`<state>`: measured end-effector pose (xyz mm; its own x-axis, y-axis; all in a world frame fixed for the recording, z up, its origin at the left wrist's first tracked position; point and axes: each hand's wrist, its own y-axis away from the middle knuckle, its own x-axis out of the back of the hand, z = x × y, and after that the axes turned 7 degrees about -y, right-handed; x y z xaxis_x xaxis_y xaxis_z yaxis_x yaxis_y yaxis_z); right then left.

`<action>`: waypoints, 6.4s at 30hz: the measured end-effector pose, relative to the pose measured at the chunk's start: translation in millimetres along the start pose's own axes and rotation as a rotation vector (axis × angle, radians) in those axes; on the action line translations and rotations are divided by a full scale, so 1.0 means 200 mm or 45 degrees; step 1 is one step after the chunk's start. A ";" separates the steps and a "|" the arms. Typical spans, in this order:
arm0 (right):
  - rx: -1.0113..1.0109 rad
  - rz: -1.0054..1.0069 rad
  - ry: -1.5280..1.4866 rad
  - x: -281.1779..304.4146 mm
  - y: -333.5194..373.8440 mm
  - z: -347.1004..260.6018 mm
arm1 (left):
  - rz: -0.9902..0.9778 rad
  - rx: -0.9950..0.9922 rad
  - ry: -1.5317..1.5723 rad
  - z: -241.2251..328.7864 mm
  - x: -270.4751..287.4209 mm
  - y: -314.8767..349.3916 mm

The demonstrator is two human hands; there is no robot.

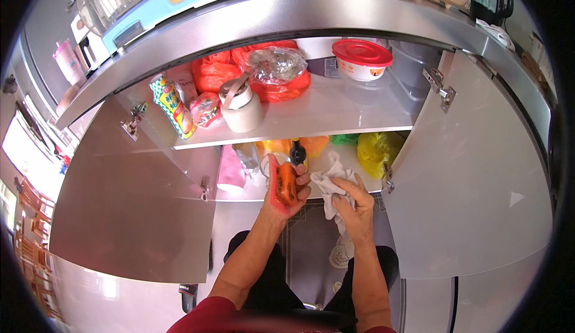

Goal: The person wipes the exterior of various items inside a kitchen cupboard using a white cloth. They handle a thermos, a small bottle, a red-lidded container, and a clear plastic container, wiping each one individually before placing them back on the shelf.

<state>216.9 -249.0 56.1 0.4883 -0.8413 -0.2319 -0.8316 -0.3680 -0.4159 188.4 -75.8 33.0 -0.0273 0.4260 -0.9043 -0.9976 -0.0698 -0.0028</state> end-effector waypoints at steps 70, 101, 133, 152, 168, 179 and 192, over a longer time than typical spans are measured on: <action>0.499 -0.297 0.567 -0.50 -0.06 -0.21 | -0.153 -0.659 -0.398 0.35 -0.10 0.43; 0.450 -0.019 0.473 -0.50 -0.01 -0.12 | -0.094 -0.733 -0.530 0.31 -0.17 0.41; 0.673 -0.134 0.765 -0.56 -0.02 -0.11 | -0.021 -0.629 -0.672 0.21 -0.10 0.36; 0.636 -0.214 0.584 -0.36 -0.08 -0.21 | 0.057 -0.921 -1.319 0.20 -0.13 0.34; 0.110 -0.111 0.104 -0.33 -0.10 -0.10 | -0.042 -0.674 -0.892 0.17 -0.16 0.34; -0.334 -0.339 -0.346 -0.17 -0.12 -0.11 | -0.013 -0.426 -0.141 0.24 0.02 0.27; -0.167 -0.209 -0.387 -0.31 -0.08 0.03 | 0.191 -0.629 -0.776 0.12 -0.10 0.25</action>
<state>202.1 -188.1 72.4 0.6582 -0.6180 -0.4300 -0.7527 -0.5526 -0.3579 137.3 -66.2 61.4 -0.3315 0.7886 -0.5179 -0.8405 -0.4962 -0.2175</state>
